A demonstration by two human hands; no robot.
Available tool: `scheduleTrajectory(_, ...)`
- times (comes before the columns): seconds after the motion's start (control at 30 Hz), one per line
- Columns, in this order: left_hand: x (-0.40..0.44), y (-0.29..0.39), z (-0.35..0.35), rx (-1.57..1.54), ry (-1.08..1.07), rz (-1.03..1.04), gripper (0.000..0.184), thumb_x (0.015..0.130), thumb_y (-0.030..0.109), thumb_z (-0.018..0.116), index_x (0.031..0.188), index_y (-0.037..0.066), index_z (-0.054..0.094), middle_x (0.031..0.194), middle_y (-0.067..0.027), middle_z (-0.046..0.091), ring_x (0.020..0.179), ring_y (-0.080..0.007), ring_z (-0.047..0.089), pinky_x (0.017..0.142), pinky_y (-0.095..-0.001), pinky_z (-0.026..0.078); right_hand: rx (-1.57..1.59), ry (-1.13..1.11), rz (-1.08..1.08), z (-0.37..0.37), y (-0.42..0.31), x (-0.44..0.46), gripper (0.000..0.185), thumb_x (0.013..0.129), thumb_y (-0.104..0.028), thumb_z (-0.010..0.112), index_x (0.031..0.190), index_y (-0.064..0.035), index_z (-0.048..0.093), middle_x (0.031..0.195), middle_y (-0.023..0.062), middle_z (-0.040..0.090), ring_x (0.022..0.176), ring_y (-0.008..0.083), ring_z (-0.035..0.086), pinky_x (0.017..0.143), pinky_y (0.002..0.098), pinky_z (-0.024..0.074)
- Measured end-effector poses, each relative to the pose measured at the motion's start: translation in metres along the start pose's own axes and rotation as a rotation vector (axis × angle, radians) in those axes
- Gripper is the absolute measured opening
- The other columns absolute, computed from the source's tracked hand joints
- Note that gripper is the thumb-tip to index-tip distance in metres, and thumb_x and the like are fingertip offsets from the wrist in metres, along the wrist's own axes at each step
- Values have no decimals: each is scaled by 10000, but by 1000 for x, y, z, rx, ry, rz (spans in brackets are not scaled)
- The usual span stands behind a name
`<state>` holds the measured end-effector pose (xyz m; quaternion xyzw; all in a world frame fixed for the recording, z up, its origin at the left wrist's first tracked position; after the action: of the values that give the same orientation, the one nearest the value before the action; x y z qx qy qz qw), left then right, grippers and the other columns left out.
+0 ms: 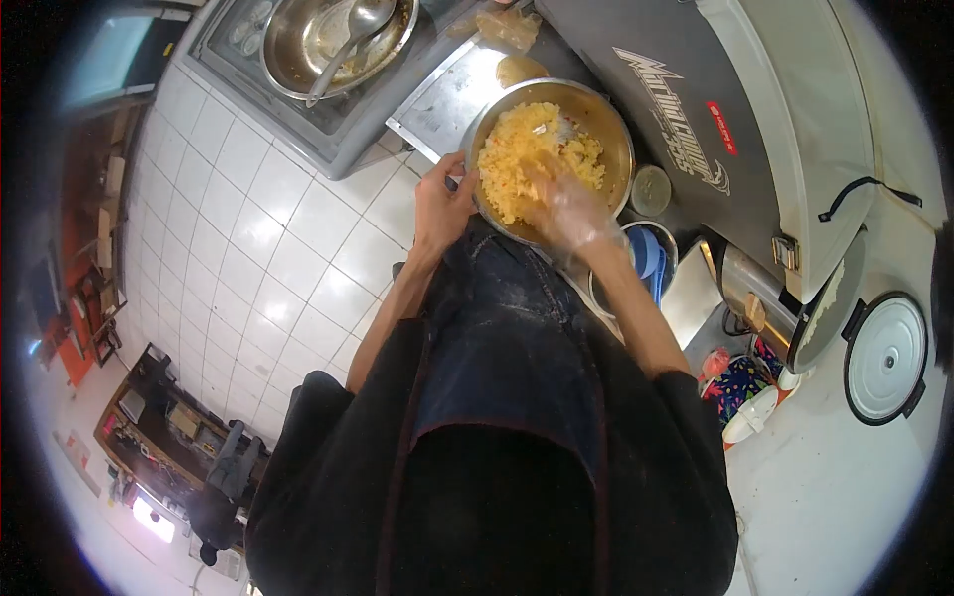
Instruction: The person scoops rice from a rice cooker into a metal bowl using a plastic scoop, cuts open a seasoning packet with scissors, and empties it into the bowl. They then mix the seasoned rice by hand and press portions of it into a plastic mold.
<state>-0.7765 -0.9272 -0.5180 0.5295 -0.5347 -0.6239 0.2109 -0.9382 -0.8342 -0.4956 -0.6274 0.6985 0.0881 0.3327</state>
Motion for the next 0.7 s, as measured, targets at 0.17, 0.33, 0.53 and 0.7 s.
scheduleTrajectory(0.17,-4,3,-1,-5,-11,24,408,909,89,688,1272,-65,583,1018,-162,665,662,-179,694,521,-294,575,-325,348,61,-17,2,14,734,955,-416,548,1583,-320,181,1505,254,405,1360,440,429,1133,495,361)
scheduleTrajectory(0.33,-3,-2,2,-45,-11,-4,411,901,75,691,1256,-102,584,1036,-177,667,684,-196,706,529,-293,584,283,132,220,-46,20,43,831,890,-436,648,1578,-258,218,1461,304,433,1366,443,415,1132,472,362)
scheduleTrajectory(0.53,-3,9,-2,7,54,35,357,893,63,684,1206,-97,620,1064,-199,678,671,-193,707,522,-289,565,376,39,180,-11,40,58,681,860,-374,712,1466,-209,448,1395,229,527,1278,411,512,1076,439,429)
scheduleTrajectory(0.7,9,19,-9,199,39,184,361,907,137,668,1209,-59,639,995,-164,668,719,-220,669,630,-340,524,146,75,318,-72,46,41,765,789,-473,773,1436,-187,483,1458,232,463,1321,363,492,1078,417,433)
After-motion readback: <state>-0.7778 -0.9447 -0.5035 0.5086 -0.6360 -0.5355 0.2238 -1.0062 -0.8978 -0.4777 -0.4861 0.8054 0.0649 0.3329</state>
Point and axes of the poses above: each hand's wrist, its own x-axis towards the middle knuckle, its own z-axis out of the palm, y = z × x, the point moved 8 cm from there along x, towards the middle knuckle
